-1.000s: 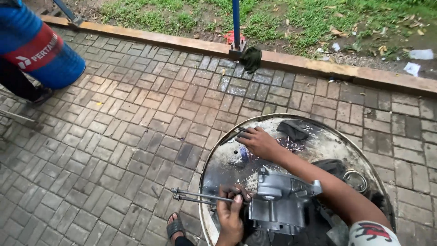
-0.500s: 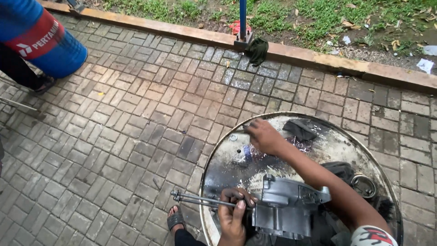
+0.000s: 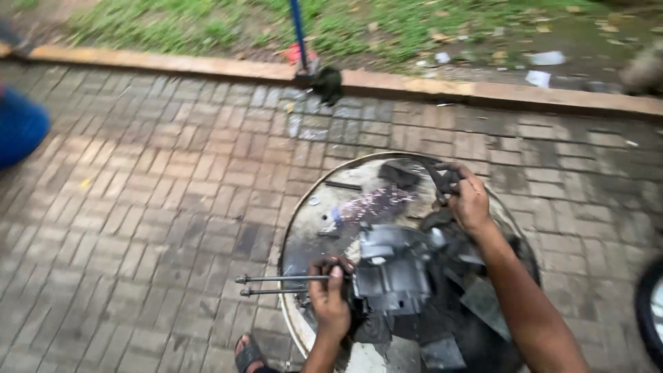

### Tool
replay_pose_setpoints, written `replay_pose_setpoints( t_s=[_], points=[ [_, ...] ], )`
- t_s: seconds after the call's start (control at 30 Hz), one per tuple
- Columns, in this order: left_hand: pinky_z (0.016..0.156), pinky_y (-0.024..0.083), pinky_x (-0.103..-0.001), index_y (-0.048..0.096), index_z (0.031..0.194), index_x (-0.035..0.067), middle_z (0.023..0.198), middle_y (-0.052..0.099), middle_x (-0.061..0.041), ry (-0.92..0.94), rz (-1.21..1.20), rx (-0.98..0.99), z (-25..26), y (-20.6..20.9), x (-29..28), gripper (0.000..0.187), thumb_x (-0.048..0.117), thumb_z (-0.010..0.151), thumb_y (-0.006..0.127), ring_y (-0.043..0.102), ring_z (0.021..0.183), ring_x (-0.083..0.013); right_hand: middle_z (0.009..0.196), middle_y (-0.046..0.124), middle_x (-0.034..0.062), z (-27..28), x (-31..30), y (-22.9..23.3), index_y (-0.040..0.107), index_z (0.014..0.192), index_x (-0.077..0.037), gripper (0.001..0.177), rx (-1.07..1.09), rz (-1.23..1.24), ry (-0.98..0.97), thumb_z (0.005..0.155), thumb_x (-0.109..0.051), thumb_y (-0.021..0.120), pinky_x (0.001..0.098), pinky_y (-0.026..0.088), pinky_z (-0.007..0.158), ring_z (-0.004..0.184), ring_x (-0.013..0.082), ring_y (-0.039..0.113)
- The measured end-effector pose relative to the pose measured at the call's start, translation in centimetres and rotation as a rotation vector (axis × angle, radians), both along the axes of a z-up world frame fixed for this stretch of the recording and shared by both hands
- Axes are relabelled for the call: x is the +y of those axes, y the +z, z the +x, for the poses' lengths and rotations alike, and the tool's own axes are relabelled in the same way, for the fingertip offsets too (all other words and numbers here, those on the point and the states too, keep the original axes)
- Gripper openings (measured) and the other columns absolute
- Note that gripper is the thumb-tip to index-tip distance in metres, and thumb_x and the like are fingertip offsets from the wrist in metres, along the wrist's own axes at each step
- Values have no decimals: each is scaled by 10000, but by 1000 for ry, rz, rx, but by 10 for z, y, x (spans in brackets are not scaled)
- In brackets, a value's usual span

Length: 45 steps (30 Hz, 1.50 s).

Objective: The person cleans a disassembled mechanical component, likely a brake caliper, using a dark cloth. They wipe the exterior surfaces and crevices of the metal part while holding it over a metal drum used as a work surface. The person rotates the part to access different sides during the cleaning process.

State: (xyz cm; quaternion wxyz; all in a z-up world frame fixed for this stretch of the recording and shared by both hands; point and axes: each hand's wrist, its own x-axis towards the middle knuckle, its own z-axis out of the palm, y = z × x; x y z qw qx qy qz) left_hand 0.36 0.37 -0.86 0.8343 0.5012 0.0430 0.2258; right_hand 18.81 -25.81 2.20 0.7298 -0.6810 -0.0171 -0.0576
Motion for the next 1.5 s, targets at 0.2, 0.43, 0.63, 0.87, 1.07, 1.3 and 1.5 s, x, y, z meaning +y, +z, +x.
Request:
replay_pose_setpoints(
  t_s=[0.2,0.43,0.63,0.87,1.07,1.3,1.5],
  points=[
    [925,526,-325,619,1168,80,1063,686,-76,13,-38,118,8,-22,7,196,174,996,609,661,1011,-203,666,409,132,-68,-1,36,596,1154,-66,358,72,529,-73,846,-61,415,356,351,394,541,241,455],
    [878,492,-336,501,1097,64,832,630,-85,-34,46,-76,19,17,4,49,51,1050,504,617,864,-169,671,493,147,-159,3,52,627,1208,-27,245,-37,421,-179,1007,-83,499,369,445,368,488,256,514],
    [855,524,-312,559,1094,78,875,654,-55,68,17,48,36,9,8,80,47,1023,576,632,843,-135,833,739,228,-231,26,66,732,1138,18,389,87,-106,-327,769,-25,849,425,615,487,618,257,696],
    [788,535,-265,525,1091,93,837,631,-45,11,-69,50,55,13,10,69,55,1034,530,640,809,-114,746,680,162,-265,44,45,693,999,40,147,105,-118,-175,876,-21,746,369,598,562,629,192,655],
    [782,541,-250,530,1084,102,839,636,-45,4,-132,53,56,11,12,69,59,1031,546,646,807,-109,480,597,77,-280,52,1,663,856,-22,90,148,-249,-85,826,-11,748,262,397,370,424,97,514],
    [728,523,-225,511,1098,110,819,629,-58,-26,-126,45,43,30,11,88,56,1033,534,620,784,-102,595,700,185,-288,90,33,762,756,-47,94,208,-663,-146,760,-77,850,340,530,502,549,275,686],
    [709,510,-210,510,1091,117,802,640,-58,-23,-108,51,54,17,14,83,71,1030,542,611,767,-97,788,762,135,-298,106,2,787,987,-103,144,242,-859,-191,845,-124,791,368,639,611,752,287,767]
  ],
)
